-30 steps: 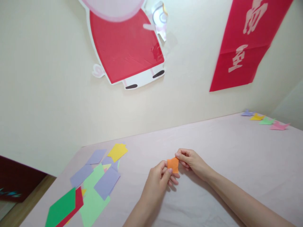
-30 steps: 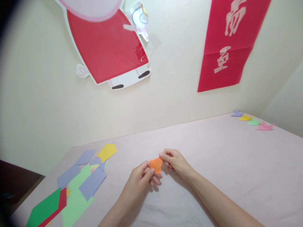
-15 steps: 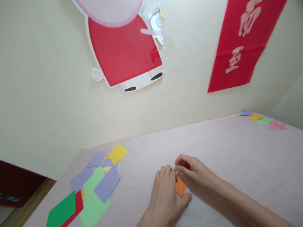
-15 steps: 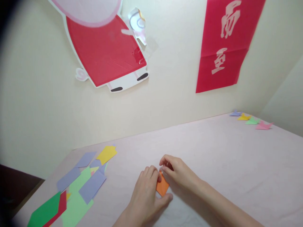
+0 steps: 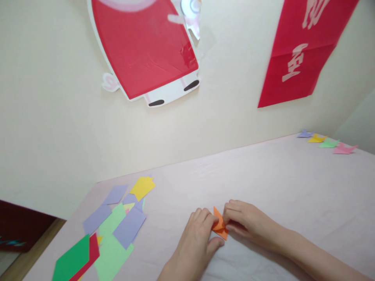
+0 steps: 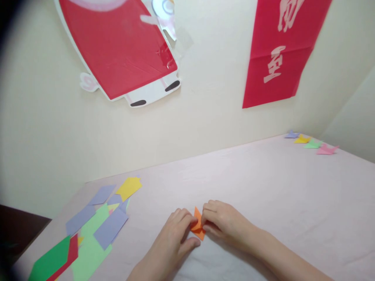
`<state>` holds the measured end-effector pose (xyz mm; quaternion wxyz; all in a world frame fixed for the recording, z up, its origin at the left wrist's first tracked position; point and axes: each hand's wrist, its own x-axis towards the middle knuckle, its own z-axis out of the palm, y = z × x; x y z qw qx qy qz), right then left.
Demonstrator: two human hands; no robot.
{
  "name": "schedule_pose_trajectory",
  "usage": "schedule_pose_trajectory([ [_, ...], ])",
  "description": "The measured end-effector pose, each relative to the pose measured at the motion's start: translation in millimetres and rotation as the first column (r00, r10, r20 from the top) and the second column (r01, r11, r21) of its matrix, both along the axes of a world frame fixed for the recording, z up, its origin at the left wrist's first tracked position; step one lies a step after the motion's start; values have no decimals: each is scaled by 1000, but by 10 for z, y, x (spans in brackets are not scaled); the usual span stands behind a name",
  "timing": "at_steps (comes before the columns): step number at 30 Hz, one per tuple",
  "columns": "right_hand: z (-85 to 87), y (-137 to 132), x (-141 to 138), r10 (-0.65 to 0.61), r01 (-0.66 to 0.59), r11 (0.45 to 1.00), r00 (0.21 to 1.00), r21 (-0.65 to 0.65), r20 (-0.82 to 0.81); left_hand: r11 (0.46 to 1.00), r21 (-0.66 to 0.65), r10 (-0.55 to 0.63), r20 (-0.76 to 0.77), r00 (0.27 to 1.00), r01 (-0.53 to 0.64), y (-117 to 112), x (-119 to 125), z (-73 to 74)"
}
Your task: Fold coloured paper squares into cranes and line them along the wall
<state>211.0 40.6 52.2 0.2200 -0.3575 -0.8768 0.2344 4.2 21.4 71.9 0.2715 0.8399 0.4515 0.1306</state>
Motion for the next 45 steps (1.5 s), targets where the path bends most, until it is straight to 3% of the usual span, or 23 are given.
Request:
schedule_pose_trajectory([
  [7,46,12,-65,-109,107,994,988,-27,-105,992,123,40,-9,999,-38,64,90,-68],
  [14,100,78,106,-140,124,985,981,-123,-132,979,205,9,0,1000,-9,142,210,-145],
  [32,79,148,13,-228,204,934,972,-293,-50,985,131,103,73,992,-112,177,227,-240],
  [37,66,224,20,-202,184,934,979,-307,-30,984,105,133,87,987,-142,190,254,-229],
  [45,87,205,-38,-261,261,926,965,-275,35,990,9,136,169,976,-139,203,208,-154],
])
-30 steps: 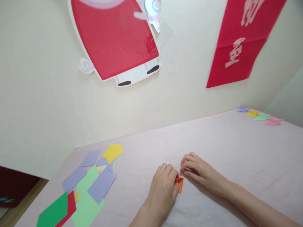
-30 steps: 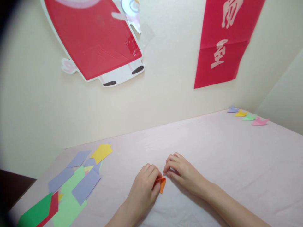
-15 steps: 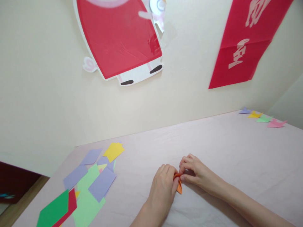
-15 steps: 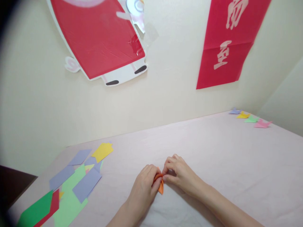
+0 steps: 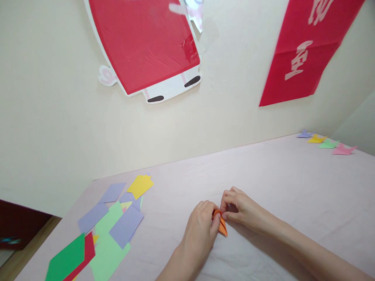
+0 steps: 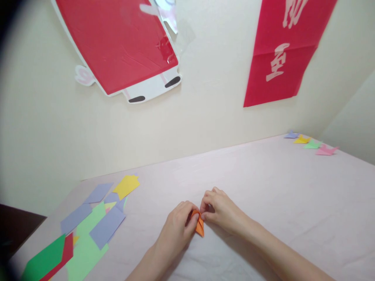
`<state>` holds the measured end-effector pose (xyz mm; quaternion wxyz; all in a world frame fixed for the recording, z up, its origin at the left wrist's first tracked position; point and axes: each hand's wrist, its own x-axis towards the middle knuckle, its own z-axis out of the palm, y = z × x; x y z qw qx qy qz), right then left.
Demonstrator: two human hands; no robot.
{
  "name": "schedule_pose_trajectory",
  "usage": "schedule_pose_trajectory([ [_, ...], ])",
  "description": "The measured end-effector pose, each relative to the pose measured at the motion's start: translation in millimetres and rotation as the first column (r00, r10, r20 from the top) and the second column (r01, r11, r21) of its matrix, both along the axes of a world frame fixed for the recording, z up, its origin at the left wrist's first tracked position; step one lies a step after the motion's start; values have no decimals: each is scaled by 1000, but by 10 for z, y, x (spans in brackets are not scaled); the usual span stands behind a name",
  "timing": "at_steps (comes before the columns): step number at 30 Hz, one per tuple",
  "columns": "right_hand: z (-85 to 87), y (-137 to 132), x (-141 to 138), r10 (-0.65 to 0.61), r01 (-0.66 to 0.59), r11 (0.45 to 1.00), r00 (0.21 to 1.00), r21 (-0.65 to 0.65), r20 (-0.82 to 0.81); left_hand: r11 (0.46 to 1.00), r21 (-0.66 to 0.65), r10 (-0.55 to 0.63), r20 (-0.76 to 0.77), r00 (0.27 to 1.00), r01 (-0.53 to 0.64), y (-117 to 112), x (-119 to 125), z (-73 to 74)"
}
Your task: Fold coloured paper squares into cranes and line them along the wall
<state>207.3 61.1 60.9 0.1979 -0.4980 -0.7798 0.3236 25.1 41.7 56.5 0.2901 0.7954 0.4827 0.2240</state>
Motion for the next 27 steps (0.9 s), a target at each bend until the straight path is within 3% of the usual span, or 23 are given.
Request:
schedule_pose_trajectory([
  [12,34,-86,-139,-109,105,992,992,66,58,997,-66,-31,105,994,38,31,-84,65],
  [27,82,-75,-88,-51,50,999,997,20,55,1000,-20,10,84,996,-9,35,-35,33],
])
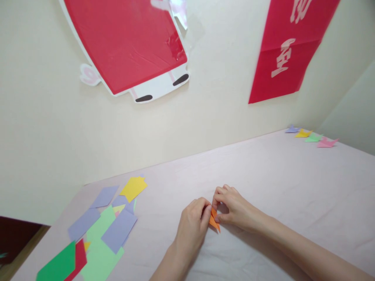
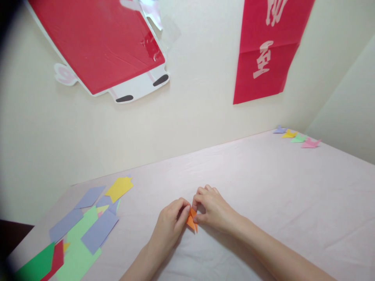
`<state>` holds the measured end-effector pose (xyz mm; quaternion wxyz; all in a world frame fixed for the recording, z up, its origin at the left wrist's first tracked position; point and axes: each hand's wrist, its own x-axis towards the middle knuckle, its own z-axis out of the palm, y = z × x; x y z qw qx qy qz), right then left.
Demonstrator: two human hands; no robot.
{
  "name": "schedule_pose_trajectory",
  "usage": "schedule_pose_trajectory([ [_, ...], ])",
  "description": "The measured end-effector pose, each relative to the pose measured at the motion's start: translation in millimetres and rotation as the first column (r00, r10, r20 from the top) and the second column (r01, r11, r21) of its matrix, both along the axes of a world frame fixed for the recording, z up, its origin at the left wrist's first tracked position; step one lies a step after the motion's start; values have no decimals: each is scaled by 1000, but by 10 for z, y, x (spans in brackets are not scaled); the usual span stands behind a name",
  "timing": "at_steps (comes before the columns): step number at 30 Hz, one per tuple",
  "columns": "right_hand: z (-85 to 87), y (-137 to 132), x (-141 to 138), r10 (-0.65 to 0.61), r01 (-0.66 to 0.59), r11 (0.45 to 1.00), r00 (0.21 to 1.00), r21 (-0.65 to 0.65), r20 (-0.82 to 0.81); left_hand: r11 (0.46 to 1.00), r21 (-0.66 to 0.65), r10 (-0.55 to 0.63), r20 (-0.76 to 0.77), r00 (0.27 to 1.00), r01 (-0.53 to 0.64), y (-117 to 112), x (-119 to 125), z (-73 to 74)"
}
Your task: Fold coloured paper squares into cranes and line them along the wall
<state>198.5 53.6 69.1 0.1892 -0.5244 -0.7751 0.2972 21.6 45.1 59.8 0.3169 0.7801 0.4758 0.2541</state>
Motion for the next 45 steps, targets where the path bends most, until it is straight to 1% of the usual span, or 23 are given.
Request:
schedule_pose_trajectory([
  [8,-19,-22,-3,-2,2,1000,1000,-6,-15,1000,4,1,24,1000,-1,0,-10,-40],
  [15,-17,2,72,47,-48,999,998,-24,-47,1000,11,2,21,1000,-2,-17,-18,-75],
  [26,-76,-18,1,-7,9,1000,999,24,-50,1000,12,22,22,1000,-22,-37,0,-78],
  [29,-77,-16,1,-8,11,999,998,50,-59,1000,5,12,43,999,-12,-67,-16,-72],
  [32,-67,-32,0,21,-14,996,997,87,-77,1000,-3,10,81,997,-10,-114,-28,-67],
  [36,-60,-63,-38,119,-99,983,985,152,-125,999,-10,50,141,989,-49,-188,-26,-89],
  [38,-68,-73,-69,152,-124,976,977,179,-152,994,-5,106,163,981,-106,-226,-19,-112],
  [39,-74,-77,-83,151,-119,975,974,188,-166,988,-12,155,173,973,-156,-244,-15,-122],
  [40,-81,-80,-94,137,-101,976,973,193,-183,977,-36,215,184,959,-212,-262,-9,-127],
  [42,-92,-86,-103,86,-41,980,971,197,-224,941,-156,329,223,918,-300,-291,6,-120],
  [43,-95,-90,-103,60,-10,980,967,197,-248,921,-241,366,261,893,-307,-300,16,-105],
  [44,-96,-95,-101,39,15,980,962,197,-271,899,-333,388,313,867,-282,-306,27,-84],
  [45,-96,-101,-99,25,35,980,956,197,-291,879,-421,391,374,841,-222,-308,39,-58],
])
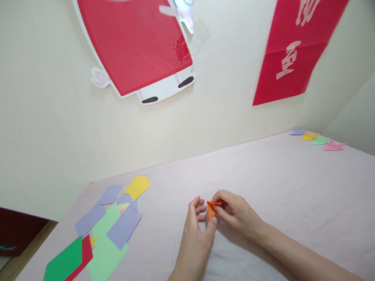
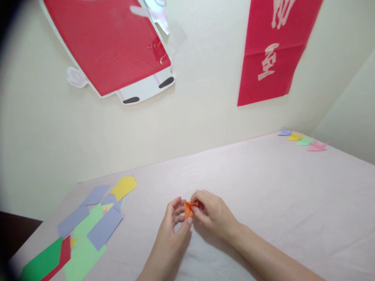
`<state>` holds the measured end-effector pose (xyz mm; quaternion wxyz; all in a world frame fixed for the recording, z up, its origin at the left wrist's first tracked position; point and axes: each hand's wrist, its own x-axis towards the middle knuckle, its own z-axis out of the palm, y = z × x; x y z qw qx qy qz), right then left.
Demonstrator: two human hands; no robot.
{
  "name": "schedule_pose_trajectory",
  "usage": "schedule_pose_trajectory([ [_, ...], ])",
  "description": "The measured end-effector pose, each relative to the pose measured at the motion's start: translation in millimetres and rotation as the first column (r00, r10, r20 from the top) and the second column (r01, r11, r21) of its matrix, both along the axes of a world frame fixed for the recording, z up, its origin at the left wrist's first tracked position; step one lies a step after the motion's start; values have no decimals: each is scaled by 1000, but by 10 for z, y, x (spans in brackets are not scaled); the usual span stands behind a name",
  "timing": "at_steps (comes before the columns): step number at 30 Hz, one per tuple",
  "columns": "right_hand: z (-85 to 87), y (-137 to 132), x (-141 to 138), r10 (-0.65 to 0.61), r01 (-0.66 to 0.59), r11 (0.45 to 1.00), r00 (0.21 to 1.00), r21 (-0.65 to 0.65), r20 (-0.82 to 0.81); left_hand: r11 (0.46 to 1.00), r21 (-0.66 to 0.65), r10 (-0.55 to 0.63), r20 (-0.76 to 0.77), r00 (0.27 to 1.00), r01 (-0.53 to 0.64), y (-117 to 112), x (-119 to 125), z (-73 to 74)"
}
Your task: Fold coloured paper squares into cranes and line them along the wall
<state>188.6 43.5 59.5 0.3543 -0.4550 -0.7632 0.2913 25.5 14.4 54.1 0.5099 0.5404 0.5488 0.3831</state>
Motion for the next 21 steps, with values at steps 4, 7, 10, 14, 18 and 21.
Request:
schedule_pose_trajectory([
  [4,4,-29,-5,-16,16,1000,999,-1,-38,975,-127,-138,299,944,182,2,60,113],
  [7,5,-45,-12,-17,17,1000,1000,0,-19,977,-48,-183,308,934,207,-19,103,148],
  [10,6,-47,-7,-15,15,999,1000,35,25,983,-1,-181,237,954,186,-50,132,130],
  [14,0,-41,9,0,-3,998,999,70,51,985,-13,-163,263,951,172,-55,155,68],
  [18,-16,-41,26,16,-20,996,999,85,48,984,-53,-144,307,941,168,-38,165,14],
  [21,-22,-39,43,60,-64,992,997,107,41,985,-51,-139,316,938,163,-28,158,-8],
])
